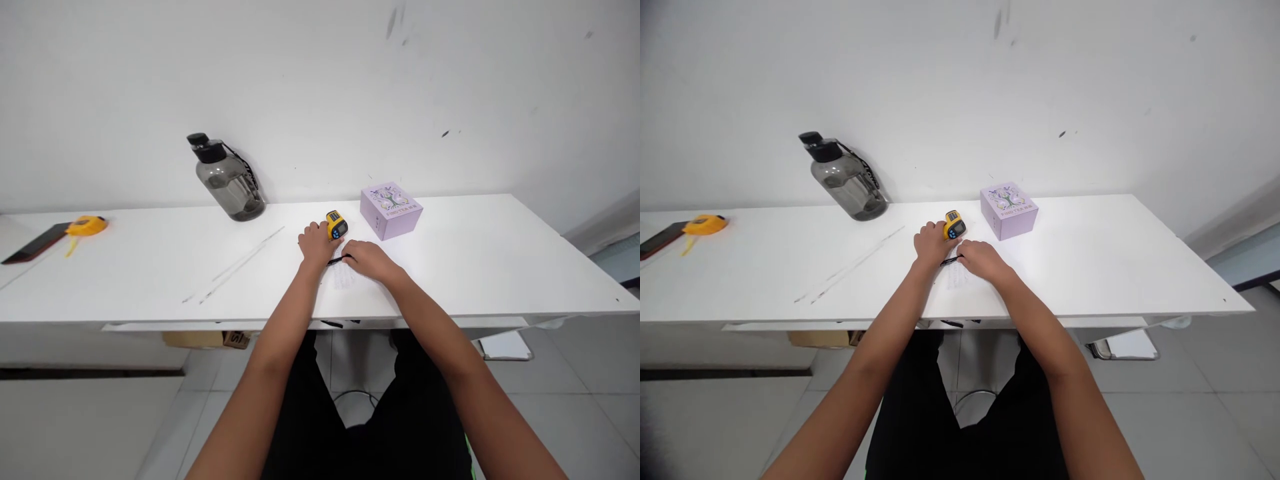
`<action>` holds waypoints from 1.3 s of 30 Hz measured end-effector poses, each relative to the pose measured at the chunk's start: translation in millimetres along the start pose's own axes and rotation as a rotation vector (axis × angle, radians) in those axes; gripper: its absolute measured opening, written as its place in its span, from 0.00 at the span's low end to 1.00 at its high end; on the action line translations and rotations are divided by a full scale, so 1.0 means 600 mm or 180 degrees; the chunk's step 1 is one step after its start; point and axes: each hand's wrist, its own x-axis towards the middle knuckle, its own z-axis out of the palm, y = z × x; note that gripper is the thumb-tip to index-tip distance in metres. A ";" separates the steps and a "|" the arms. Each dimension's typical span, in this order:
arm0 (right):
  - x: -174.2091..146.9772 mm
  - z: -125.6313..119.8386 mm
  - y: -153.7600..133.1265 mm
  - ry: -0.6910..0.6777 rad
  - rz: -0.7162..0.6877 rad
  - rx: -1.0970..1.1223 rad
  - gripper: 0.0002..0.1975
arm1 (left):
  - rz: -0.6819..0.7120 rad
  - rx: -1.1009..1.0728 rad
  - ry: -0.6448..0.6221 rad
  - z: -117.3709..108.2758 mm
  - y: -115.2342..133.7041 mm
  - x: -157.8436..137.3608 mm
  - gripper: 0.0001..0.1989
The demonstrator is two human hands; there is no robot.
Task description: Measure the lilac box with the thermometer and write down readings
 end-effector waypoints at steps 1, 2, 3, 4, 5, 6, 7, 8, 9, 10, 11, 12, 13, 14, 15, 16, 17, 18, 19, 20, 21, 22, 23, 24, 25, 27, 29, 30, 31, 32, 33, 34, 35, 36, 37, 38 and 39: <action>-0.001 -0.007 -0.002 0.0070 -0.0022 -0.0153 0.10 | 0.0000 -0.0013 0.0000 -0.001 0.000 0.000 0.27; -0.003 -0.016 -0.004 0.0189 -0.0021 -0.0318 0.12 | 0.0002 -0.0032 0.0005 -0.001 0.000 0.000 0.27; -0.006 -0.024 -0.006 0.0334 -0.0016 -0.0460 0.14 | 0.0010 -0.0055 0.0009 -0.001 0.000 0.001 0.28; -0.010 -0.032 -0.007 0.0475 -0.0016 -0.0555 0.16 | 0.0021 -0.0085 0.0008 -0.001 0.000 0.001 0.28; -0.015 -0.038 -0.007 0.0567 -0.0028 -0.0604 0.17 | 0.0034 -0.0120 0.0007 -0.001 0.000 0.001 0.28; -0.022 -0.042 -0.006 0.0584 -0.0043 -0.0630 0.18 | 0.0051 -0.0158 0.0007 -0.001 0.000 0.001 0.27; -0.029 -0.043 -0.004 0.0521 -0.0050 -0.0657 0.17 | 0.0064 -0.0192 0.0012 0.000 -0.001 0.002 0.27; -0.038 -0.041 0.000 0.0405 -0.0029 -0.0699 0.17 | 0.0077 -0.0219 0.0019 -0.001 -0.001 0.002 0.27; -0.047 -0.037 0.006 0.0268 0.0036 -0.0765 0.17 | 0.0084 -0.0237 0.0021 -0.001 -0.001 0.002 0.26; -0.057 -0.032 0.013 0.0145 0.0122 -0.0841 0.18 | 0.0088 -0.0248 0.0020 -0.001 -0.001 0.002 0.26; -0.067 -0.027 0.021 0.0046 0.0187 -0.0898 0.19 | 0.0091 -0.0257 0.0014 -0.001 -0.001 0.002 0.25; -0.078 -0.023 0.029 -0.0019 0.0220 -0.0924 0.20 | 0.0091 -0.0271 0.0005 -0.002 -0.001 0.002 0.25; -0.087 -0.020 0.037 -0.0060 0.0227 -0.0928 0.22 | 0.0091 -0.0291 -0.0001 -0.002 0.000 0.002 0.25; -0.097 -0.018 0.044 -0.0091 0.0222 -0.0923 0.23 | 0.0090 -0.0311 -0.0004 -0.002 0.000 0.002 0.24; -0.105 -0.019 0.050 -0.0120 0.0222 -0.0924 0.25 | 0.0092 -0.0323 -0.0002 -0.003 0.000 0.002 0.24; -0.111 -0.021 0.056 -0.0149 0.0241 -0.0939 0.27 | 0.0097 -0.0324 -0.0002 -0.003 0.001 0.001 0.24; -0.116 -0.023 0.060 -0.0180 0.0279 -0.0971 0.28 | 0.0102 -0.0316 -0.0009 -0.004 0.001 0.001 0.24; -0.119 -0.027 0.062 -0.0214 0.0328 -0.1020 0.29 | 0.0107 -0.0302 -0.0019 -0.005 0.001 0.001 0.24; -0.121 -0.030 0.063 -0.0242 0.0382 -0.1075 0.27 | 0.0114 -0.0287 -0.0032 -0.005 0.001 0.000 0.24; -0.120 -0.033 0.063 -0.0260 0.0432 -0.1126 0.24 | 0.0122 -0.0276 -0.0043 -0.006 0.002 0.000 0.25; -0.119 -0.036 0.061 -0.0269 0.0464 -0.1167 0.19 | 0.0127 -0.0267 -0.0048 -0.007 0.002 0.000 0.25; -0.116 -0.037 0.058 -0.0267 0.0461 -0.1192 0.14 | 0.0132 -0.0258 -0.0045 -0.008 0.001 -0.001 0.25; -0.113 -0.038 0.055 -0.0239 0.0422 -0.1193 0.12 | 0.0141 -0.0246 -0.0035 -0.008 0.001 -0.001 0.26; -0.110 -0.038 0.051 -0.0176 0.0364 -0.1159 0.11 | 0.0143 -0.0224 -0.0026 -0.008 0.001 0.000 0.26; -0.107 -0.038 0.047 -0.0061 0.0332 -0.1082 0.10 | 0.0139 -0.0195 -0.0026 -0.008 0.000 0.000 0.26; -0.101 -0.035 0.038 0.0323 0.0488 -0.0749 0.10 | 0.0143 -0.0128 -0.0032 -0.006 0.000 0.000 0.25; -0.096 -0.028 0.026 0.0864 0.0963 -0.0270 0.11 | 0.0184 -0.0075 0.0022 -0.003 -0.001 0.001 0.24; -0.093 -0.023 0.018 0.1133 0.1227 -0.0056 0.12 | 0.0214 -0.0062 0.0073 -0.001 -0.002 0.001 0.24; -0.090 -0.016 0.009 0.1386 0.1414 0.0098 0.12 | 0.0247 -0.0058 0.0129 0.000 -0.002 0.001 0.24; -0.088 -0.009 -0.001 0.1591 0.1475 0.0192 0.12 | 0.0266 -0.0059 0.0180 0.002 -0.002 0.001 0.24; -0.085 0.000 -0.011 0.1754 0.1394 0.0245 0.12 | 0.0272 -0.0063 0.0212 0.003 -0.002 0.000 0.24; -0.083 0.008 -0.021 0.1881 0.1159 0.0308 0.15 | 0.0277 -0.0069 0.0225 0.004 -0.002 0.000 0.23; -0.081 0.016 -0.030 0.1942 0.0853 0.0426 0.18 | 0.0276 -0.0074 0.0226 0.005 -0.002 -0.001 0.23; -0.079 0.023 -0.036 0.1976 0.0573 0.0615 0.20 | 0.0280 -0.0076 0.0222 0.006 -0.002 -0.001 0.24; -0.077 0.029 -0.041 0.1952 0.0364 0.0876 0.22 | 0.0293 -0.0074 0.0219 0.006 -0.002 -0.001 0.24; -0.075 0.033 -0.043 0.1863 0.0262 0.1213 0.23 | 0.0305 -0.0067 0.0218 0.006 -0.002 -0.001 0.24; -0.073 0.036 -0.044 0.1737 0.0289 0.1600 0.24 | 0.0319 -0.0061 0.0224 0.006 -0.002 -0.001 0.24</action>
